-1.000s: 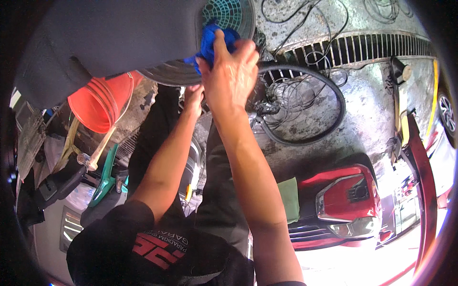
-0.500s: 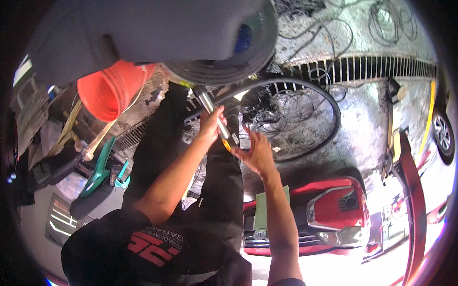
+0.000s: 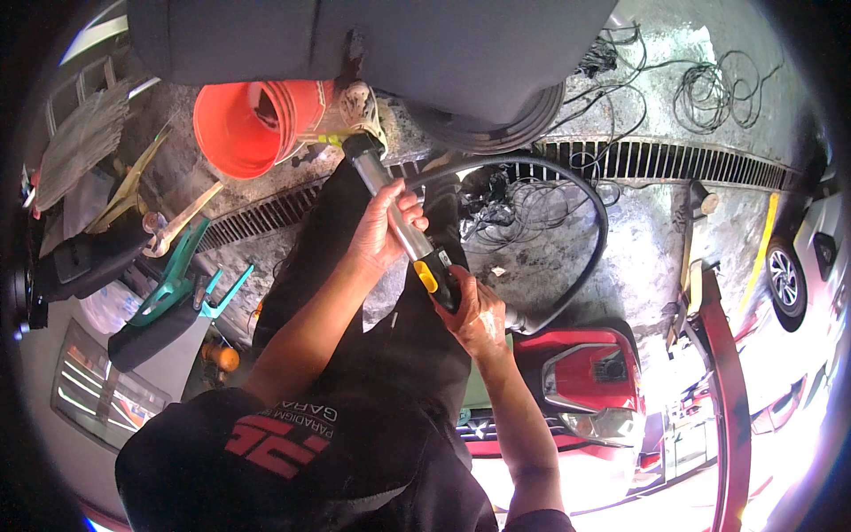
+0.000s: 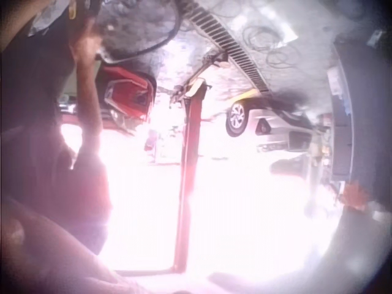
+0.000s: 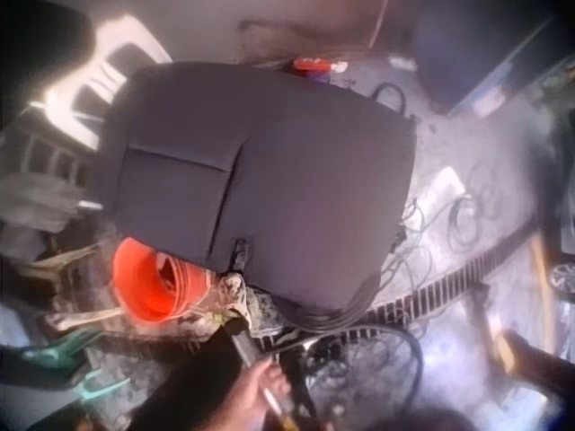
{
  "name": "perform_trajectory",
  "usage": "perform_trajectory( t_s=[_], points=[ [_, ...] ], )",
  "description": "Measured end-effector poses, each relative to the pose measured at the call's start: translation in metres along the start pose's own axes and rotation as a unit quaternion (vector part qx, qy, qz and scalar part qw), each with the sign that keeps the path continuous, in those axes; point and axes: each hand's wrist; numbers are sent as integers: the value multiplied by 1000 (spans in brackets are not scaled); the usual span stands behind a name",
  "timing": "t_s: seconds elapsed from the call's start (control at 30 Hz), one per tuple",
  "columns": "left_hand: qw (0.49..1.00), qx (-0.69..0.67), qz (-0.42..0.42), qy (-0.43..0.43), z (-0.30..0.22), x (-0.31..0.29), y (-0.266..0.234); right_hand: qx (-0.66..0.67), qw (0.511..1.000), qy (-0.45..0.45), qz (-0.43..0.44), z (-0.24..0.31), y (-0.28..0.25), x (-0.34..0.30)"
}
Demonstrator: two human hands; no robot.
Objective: The person uses a steam cleaner to clean a gray car seat placed on a white plastic chair, then wipes the seat with a blue microfiber cloth. The person repeats the steam cleaning and wiping steps across different areas of the seat.
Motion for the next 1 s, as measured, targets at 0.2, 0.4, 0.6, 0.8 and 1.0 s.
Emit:
perform_trajectory(
  t_s=[0.2,0.4,0.6,0.8,1.0],
  points=[
    [985,-49,165,-7,-59,-28,6,-20,985,-154,-74,48,4,8],
    [970,-59,234,-9,-114,-43,12,-18,980,-179,-81,97,7,30],
    [970,-80,228,-11,-150,-48,10,-33,980,-190,-53,140,4,58],
    [967,-110,231,8,-161,-48,4,-35,981,-190,-22,153,1,71],
    [959,-124,252,37,-147,-57,8,-35,989,-141,18,153,-4,69]
  ],
)
Point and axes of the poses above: each hand's wrist, its own x-axis towards the middle knuckle, its own y-axis out of the palm, z = x × y, and after that the axes turned 12 degrees about -z, right-handed
